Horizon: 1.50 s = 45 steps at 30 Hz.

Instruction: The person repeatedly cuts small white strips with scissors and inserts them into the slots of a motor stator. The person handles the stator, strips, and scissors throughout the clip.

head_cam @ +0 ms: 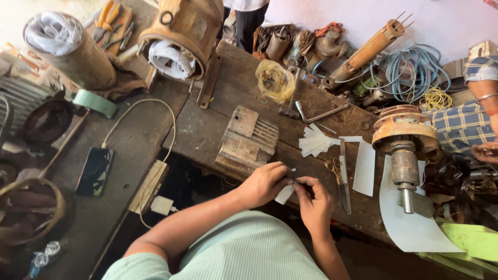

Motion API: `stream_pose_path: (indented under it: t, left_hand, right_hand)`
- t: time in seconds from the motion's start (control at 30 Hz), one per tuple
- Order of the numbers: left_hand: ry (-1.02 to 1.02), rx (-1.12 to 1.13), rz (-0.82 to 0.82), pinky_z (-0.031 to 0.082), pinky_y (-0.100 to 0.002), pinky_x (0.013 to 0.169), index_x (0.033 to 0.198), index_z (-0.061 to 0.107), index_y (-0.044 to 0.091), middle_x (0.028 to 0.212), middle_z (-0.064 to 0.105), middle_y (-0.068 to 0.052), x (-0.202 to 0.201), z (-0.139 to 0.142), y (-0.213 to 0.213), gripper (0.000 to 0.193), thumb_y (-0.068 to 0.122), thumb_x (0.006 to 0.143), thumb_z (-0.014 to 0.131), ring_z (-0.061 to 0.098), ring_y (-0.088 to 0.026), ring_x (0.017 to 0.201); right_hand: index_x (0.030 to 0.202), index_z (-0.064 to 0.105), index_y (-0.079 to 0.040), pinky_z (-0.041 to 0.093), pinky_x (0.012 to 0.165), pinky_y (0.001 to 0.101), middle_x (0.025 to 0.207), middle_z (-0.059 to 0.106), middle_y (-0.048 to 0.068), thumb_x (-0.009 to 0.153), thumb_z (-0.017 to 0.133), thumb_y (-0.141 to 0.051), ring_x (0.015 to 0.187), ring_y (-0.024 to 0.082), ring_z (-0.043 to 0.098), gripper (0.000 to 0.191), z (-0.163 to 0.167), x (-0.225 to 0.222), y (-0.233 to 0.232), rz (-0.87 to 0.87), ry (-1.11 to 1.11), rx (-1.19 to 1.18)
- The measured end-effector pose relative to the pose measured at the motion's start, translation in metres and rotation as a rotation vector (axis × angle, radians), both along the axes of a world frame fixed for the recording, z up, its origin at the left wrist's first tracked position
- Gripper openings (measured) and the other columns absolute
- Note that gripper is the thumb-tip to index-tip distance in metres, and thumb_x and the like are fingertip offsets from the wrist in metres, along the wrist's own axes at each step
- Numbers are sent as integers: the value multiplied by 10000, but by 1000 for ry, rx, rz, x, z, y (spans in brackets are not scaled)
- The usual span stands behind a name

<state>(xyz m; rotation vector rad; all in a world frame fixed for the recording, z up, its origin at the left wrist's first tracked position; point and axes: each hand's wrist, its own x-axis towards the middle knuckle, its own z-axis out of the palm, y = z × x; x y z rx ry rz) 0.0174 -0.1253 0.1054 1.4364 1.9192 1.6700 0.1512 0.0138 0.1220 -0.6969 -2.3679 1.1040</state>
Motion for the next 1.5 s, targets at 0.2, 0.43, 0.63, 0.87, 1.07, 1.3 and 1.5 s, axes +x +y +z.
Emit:
stream_pose_path:
  t: [0.2,0.43,0.63,0.87,1.07,1.3,1.5]
  left_hand:
    - [171,73,-15,560,-418,834,1141,626,30,1059,641,-144,4,2,-4,259,71,899,706,663,-356,991]
    - [-56,-113,-42,579,-442,767,1327,496,29,1033,702,-173,15,-7,1,552,87,845,759,716,-384,951]
    - [-532,-124,45,604,-408,742,1234,493,23,941,764,-161,3,-13,-9,417,152,930,748,782,-329,861]
    - [40,-27,48,550,-436,776,1063,662,26,967,690,-150,9,-12,0,204,106,899,752,680,-369,906]
    - [-77,38,78,558,-415,745,1006,671,11,952,683,-156,12,-13,4,154,88,890,738,683,-362,882]
    - [-117,48,27,559,-389,741,953,667,13,918,698,-149,9,-23,7,103,63,894,736,702,-339,869]
    - [-457,97,-48,554,-366,761,1019,645,12,916,687,-136,21,-32,27,101,47,956,716,667,-282,863]
  right_hand:
    - [1023,632,4,564,920,270,1162,680,92,967,681,-18,1078,147,674,78,-15,4,20,327,288,-323]
    - [1071,688,-17,589,758,262,1041,732,73,896,723,-14,903,141,718,179,-14,7,18,186,25,-172]
    - [1108,757,-49,531,625,286,908,772,72,891,746,-43,701,152,688,218,2,9,25,55,-109,2]
    - [1010,759,-50,568,656,289,947,777,79,875,796,-97,782,174,753,148,13,8,7,75,47,256]
    - [978,751,-42,612,758,299,1008,768,73,840,792,-57,898,211,770,145,30,4,-6,202,109,305]
    - [947,739,-42,617,714,294,966,747,80,827,802,-43,858,205,760,135,17,7,-6,195,163,356]
    - [947,731,-3,471,562,318,793,696,84,906,799,-44,629,176,565,90,-19,9,10,-74,68,99]
